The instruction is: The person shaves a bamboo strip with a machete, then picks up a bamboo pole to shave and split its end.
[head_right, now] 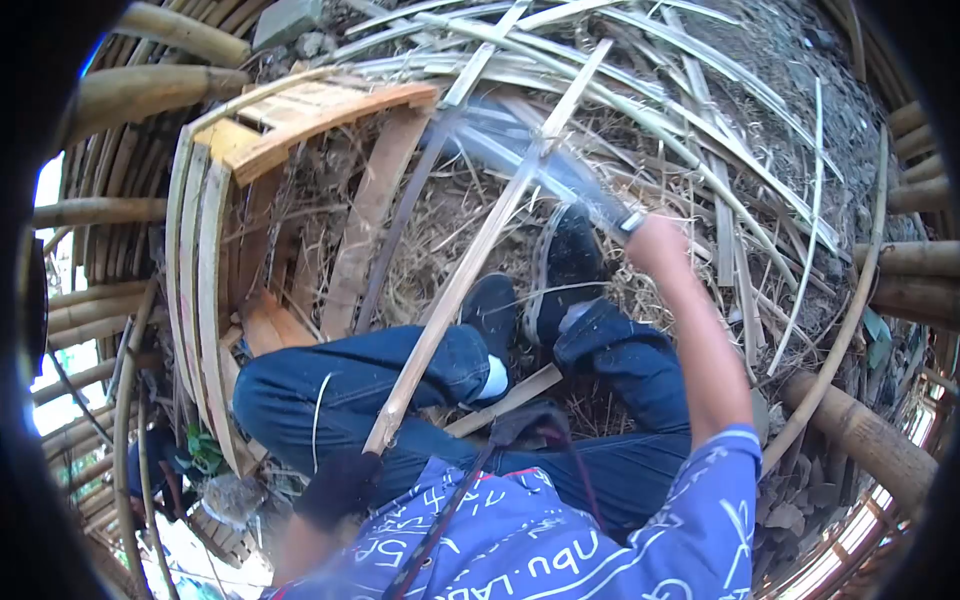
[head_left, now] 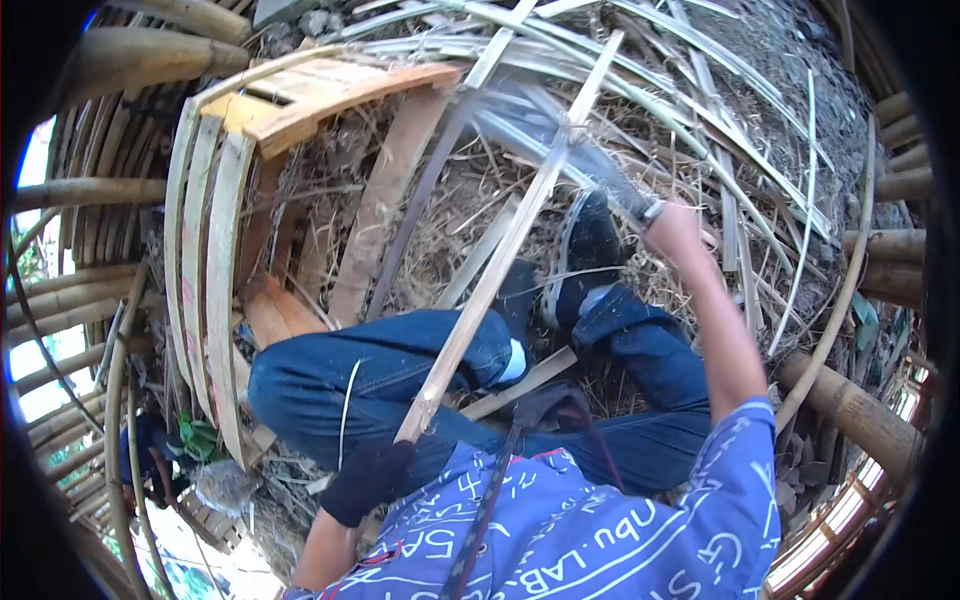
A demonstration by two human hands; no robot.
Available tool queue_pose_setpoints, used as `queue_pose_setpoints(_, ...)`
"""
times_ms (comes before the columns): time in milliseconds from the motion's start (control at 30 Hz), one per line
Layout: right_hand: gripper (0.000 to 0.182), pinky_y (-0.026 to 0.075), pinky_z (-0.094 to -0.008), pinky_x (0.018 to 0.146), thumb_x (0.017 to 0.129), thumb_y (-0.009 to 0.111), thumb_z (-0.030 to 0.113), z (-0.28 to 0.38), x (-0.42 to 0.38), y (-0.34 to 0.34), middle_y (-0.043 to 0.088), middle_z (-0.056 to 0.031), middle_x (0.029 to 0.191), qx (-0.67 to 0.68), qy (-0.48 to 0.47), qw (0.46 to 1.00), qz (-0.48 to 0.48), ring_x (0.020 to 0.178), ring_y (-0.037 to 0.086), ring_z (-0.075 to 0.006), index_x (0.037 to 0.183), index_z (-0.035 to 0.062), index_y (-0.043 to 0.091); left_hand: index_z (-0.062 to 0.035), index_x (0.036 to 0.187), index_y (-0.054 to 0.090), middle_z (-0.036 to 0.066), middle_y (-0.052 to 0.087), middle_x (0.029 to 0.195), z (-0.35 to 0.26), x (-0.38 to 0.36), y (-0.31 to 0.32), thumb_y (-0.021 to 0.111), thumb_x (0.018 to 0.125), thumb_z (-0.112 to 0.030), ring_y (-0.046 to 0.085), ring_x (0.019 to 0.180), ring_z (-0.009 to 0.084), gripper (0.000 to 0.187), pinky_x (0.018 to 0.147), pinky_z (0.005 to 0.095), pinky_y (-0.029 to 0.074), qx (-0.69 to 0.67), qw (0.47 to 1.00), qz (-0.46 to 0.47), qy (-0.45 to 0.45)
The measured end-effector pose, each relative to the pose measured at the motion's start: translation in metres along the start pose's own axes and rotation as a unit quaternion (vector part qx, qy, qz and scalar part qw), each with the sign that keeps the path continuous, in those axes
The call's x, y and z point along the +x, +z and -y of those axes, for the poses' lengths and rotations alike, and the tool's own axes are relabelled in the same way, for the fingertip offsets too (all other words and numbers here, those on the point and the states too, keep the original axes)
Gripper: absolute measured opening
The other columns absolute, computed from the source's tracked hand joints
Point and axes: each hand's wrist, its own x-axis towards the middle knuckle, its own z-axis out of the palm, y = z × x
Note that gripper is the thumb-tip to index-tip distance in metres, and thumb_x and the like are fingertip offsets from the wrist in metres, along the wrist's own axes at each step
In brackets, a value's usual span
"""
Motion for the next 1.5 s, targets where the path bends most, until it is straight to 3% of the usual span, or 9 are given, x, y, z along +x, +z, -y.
queue_pose_setpoints(100,0.020,0.052,-0.0427,0.067,0.069,0.067,0.020,0.013,-0.016,-0.029,0.065,-0.0213,0.077,0.034,0.037,0.999,0.016,0.072,0.065,-0.0361,0.078,0.0017,0.068,-0.0067,0.077,0.052,0.008,0.051,0.065,-0.002,0.014,0.000,0.055,0.076,-0.004,0.056,0.055,0.0188,0.004,0.047,0.0305,0.043,0.143,0.974,-0.106,0.143)
queue_pose_setpoints(233,0.019,0.052,-0.0427,0.069,0.065,0.066,0.020,0.047,-0.078,-0.014,0.064,-0.0200,0.071,0.055,-0.106,0.992,0.035,0.070,0.063,-0.0370,0.075,0.0040,0.066,-0.0071,0.075,0.052,0.008,0.051,0.064,0.002,0.016,-0.009,0.056,0.072,-0.001,0.056,0.056,0.0209,0.008,0.050,0.0310,0.043,-0.244,0.952,0.093,-0.157)
queue_pose_setpoints(400,0.015,0.052,-0.0409,0.066,0.063,0.067,0.019,0.063,-0.096,0.002,0.064,-0.0173,0.072,0.010,-0.195,0.976,0.101,0.070,0.064,-0.0326,0.072,0.0076,0.065,-0.0078,0.077,0.052,0.007,0.053,0.065,-0.007,0.004,-0.006,0.059,0.069,0.001,0.056,0.054,0.0210,0.013,0.048,0.0327,0.042,0.011,0.998,-0.022,0.050)
queue_pose_setpoints(567,0.023,0.051,-0.0433,0.064,0.071,0.063,0.019,-0.042,0.010,-0.010,0.065,-0.0244,0.077,0.075,0.165,0.981,-0.069,0.072,0.065,-0.0372,0.077,-0.0037,0.066,-0.0076,0.078,0.052,0.007,0.053,0.066,-0.001,-0.011,-0.007,0.061,0.067,-0.001,0.056,0.055,0.0218,0.016,0.049,0.0332,0.042,-0.046,0.999,-0.001,0.013)
queue_pose_setpoints(967,0.016,0.049,-0.0466,0.060,0.066,0.068,0.020,0.066,-0.164,-0.021,0.061,-0.0191,0.063,0.176,-0.067,0.982,0.014,0.063,0.061,-0.0386,0.068,0.0051,0.062,-0.0065,0.078,0.056,0.003,0.053,0.062,-0.027,-0.007,-0.007,0.062,0.073,-0.009,0.053,0.051,0.0131,0.009,0.044,0.0279,0.040,0.081,0.974,-0.144,0.156)
queue_pose_setpoints(1000,0.017,0.048,-0.0470,0.058,0.065,0.069,0.020,0.069,-0.173,-0.016,0.061,-0.0191,0.064,0.199,-0.048,0.979,0.013,0.063,0.060,-0.0388,0.067,0.0047,0.061,-0.0051,0.080,0.058,0.002,0.054,0.061,-0.036,-0.011,-0.004,0.062,0.077,-0.013,0.053,0.051,0.0111,0.010,0.043,0.0274,0.039,-0.083,0.988,-0.115,-0.065)
queue_pose_setpoints(1033,0.017,0.048,-0.0430,0.055,0.066,0.069,0.018,0.068,-0.182,-0.005,0.060,-0.0187,0.063,0.253,-0.040,0.967,-0.003,0.063,0.060,-0.0389,0.068,0.0037,0.060,-0.0038,0.081,0.061,0.001,0.055,0.060,-0.042,-0.014,-0.002,0.062,0.080,-0.018,0.052,0.051,0.0091,0.015,0.043,0.0269,0.039,-0.242,0.927,-0.075,-0.276)
queue_pose_setpoints(1167,0.015,0.042,-0.0270,0.049,0.071,0.070,0.009,0.087,-0.214,0.008,0.057,-0.0037,0.057,0.465,0.018,0.883,-0.058,0.051,0.048,-0.0067,0.079,0.0006,0.060,-0.0022,0.081,0.063,0.002,0.057,0.061,-0.050,-0.023,-0.011,0.060,0.084,-0.025,0.052,0.053,0.0086,0.023,0.045,0.0259,0.038,-0.219,0.936,-0.056,-0.269)
queue_pose_setpoints(1500,0.015,0.037,-0.0215,0.038,0.078,0.065,0.001,0.098,-0.266,-0.009,0.052,0.0003,0.058,0.699,0.025,0.714,-0.036,0.042,0.049,-0.0065,0.082,0.0036,0.052,0.0007,0.091,0.059,0.012,0.056,0.063,-0.060,-0.070,-0.011,0.050,0.087,-0.016,0.054,0.060,0.0170,0.020,0.059,0.0343,0.042,-0.092,0.960,-0.248,-0.095)
